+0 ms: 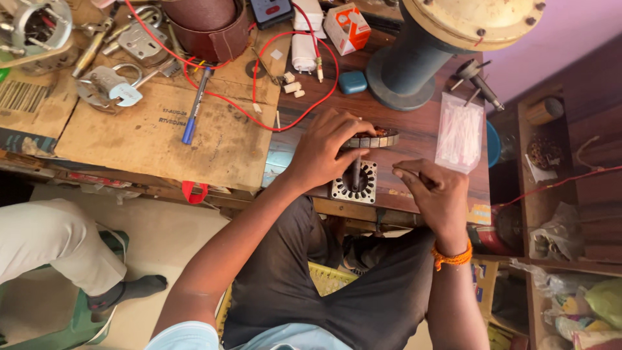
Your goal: The person sits at a workbench and hand-winds copper wire into the slots of a motor stator core held in a mounting fixture, repeatedly guiding and pressing the wire into place slot by slot with both hands.
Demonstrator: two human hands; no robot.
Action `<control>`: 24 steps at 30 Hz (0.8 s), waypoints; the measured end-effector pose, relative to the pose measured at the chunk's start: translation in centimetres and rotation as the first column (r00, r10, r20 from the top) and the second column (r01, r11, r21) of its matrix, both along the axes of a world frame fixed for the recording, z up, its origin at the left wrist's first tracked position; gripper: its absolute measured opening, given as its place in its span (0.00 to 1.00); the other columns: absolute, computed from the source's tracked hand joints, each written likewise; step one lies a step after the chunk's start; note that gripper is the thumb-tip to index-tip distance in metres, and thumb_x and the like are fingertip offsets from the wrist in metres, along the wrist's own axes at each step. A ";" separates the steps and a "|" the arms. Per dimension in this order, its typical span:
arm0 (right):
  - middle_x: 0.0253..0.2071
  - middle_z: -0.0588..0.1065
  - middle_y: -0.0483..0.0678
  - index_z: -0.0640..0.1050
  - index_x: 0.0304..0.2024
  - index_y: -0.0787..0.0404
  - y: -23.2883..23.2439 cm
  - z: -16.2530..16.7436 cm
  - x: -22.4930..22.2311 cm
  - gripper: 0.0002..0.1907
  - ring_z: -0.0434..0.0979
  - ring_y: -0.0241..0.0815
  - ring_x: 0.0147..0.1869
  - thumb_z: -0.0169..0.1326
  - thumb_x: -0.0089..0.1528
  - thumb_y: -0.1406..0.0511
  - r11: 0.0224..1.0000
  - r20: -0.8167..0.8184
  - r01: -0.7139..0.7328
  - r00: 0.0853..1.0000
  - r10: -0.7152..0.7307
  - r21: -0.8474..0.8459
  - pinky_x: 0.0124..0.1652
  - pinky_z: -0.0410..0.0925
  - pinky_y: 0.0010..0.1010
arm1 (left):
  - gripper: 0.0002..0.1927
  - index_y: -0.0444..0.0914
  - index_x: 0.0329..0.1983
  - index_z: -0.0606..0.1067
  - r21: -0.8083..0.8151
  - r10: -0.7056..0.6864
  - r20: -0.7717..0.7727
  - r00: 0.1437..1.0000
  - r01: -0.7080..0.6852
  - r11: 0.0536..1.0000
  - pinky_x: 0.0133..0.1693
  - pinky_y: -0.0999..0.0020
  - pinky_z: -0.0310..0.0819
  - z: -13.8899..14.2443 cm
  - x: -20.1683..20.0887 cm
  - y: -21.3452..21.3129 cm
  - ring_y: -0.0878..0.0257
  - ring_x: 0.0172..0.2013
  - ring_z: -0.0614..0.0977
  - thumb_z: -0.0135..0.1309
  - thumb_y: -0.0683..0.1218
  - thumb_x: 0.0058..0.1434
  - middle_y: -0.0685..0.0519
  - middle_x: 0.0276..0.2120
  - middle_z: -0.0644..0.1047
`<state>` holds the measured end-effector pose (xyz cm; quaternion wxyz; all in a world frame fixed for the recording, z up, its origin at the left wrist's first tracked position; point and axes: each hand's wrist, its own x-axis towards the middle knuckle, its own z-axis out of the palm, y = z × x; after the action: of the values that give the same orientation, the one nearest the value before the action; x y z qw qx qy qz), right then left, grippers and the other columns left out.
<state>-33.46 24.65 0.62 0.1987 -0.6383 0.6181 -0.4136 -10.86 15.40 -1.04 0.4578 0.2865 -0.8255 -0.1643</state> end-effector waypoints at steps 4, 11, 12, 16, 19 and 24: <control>0.18 0.68 0.41 0.84 0.41 0.62 -0.6 2.3 0.2 0.05 0.57 0.25 0.23 0.65 0.63 0.71 1.000 -0.063 -0.014 0.998 0.012 -0.021 0.24 0.54 0.23 | 0.20 0.44 0.51 0.75 -0.024 0.006 -0.003 1.000 -0.006 1.000 0.53 0.55 0.70 0.0 -0.1 0.2 0.53 0.49 0.76 0.67 0.44 0.57 0.55 0.44 0.76; 0.21 0.69 0.44 0.82 0.39 0.65 -3.3 3.8 1.9 0.04 0.59 0.28 0.23 0.65 0.63 0.71 0.985 -0.128 -0.070 0.990 0.050 -0.156 0.24 0.55 0.25 | 0.19 0.42 0.51 0.76 -0.065 0.022 -0.028 0.999 -0.024 0.998 0.52 0.55 0.71 -0.3 -0.2 0.3 0.53 0.48 0.76 0.67 0.45 0.57 0.54 0.44 0.76; 0.19 0.67 0.45 0.82 0.38 0.65 -3.7 3.8 2.0 0.04 0.58 0.29 0.22 0.66 0.62 0.71 0.985 -0.137 -0.071 0.989 0.049 -0.160 0.24 0.54 0.26 | 0.19 0.42 0.51 0.76 -0.068 0.025 -0.034 0.999 -0.027 0.997 0.52 0.55 0.71 -0.4 -0.3 0.2 0.53 0.48 0.76 0.67 0.45 0.57 0.53 0.44 0.76; 0.20 0.67 0.47 0.82 0.39 0.65 -5.1 3.3 2.1 0.05 0.59 0.31 0.23 0.66 0.63 0.71 0.978 -0.168 -0.085 0.984 0.053 -0.189 0.25 0.56 0.27 | 0.19 0.41 0.50 0.76 -0.092 0.049 -0.034 0.998 -0.052 0.994 0.51 0.54 0.71 -0.8 -0.5 -0.1 0.52 0.47 0.76 0.67 0.46 0.57 0.52 0.43 0.75; 0.20 0.68 0.47 0.82 0.39 0.65 -7.0 2.9 2.0 0.04 0.61 0.32 0.22 0.66 0.63 0.71 0.976 -0.181 -0.102 0.981 0.067 -0.192 0.25 0.56 0.28 | 0.20 0.42 0.52 0.75 -0.090 0.063 -0.010 0.998 -0.063 0.994 0.52 0.54 0.71 -0.7 -0.4 -0.1 0.52 0.48 0.76 0.67 0.47 0.58 0.52 0.43 0.75; 0.23 0.74 0.45 0.81 0.40 0.64 -9.9 2.7 2.1 0.06 0.68 0.29 0.23 0.65 0.64 0.69 0.960 -0.138 -0.231 0.968 0.211 -0.157 0.25 0.61 0.27 | 0.32 0.38 0.63 0.69 0.040 -0.063 -0.175 0.983 0.071 0.997 0.55 0.54 0.71 0.7 0.2 0.3 0.55 0.49 0.80 0.63 0.57 0.62 0.47 0.55 0.76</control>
<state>-31.37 14.71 3.36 0.1504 -0.7419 0.5156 -0.4014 -10.62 15.73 -0.30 0.5152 0.2539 -0.7876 -0.2230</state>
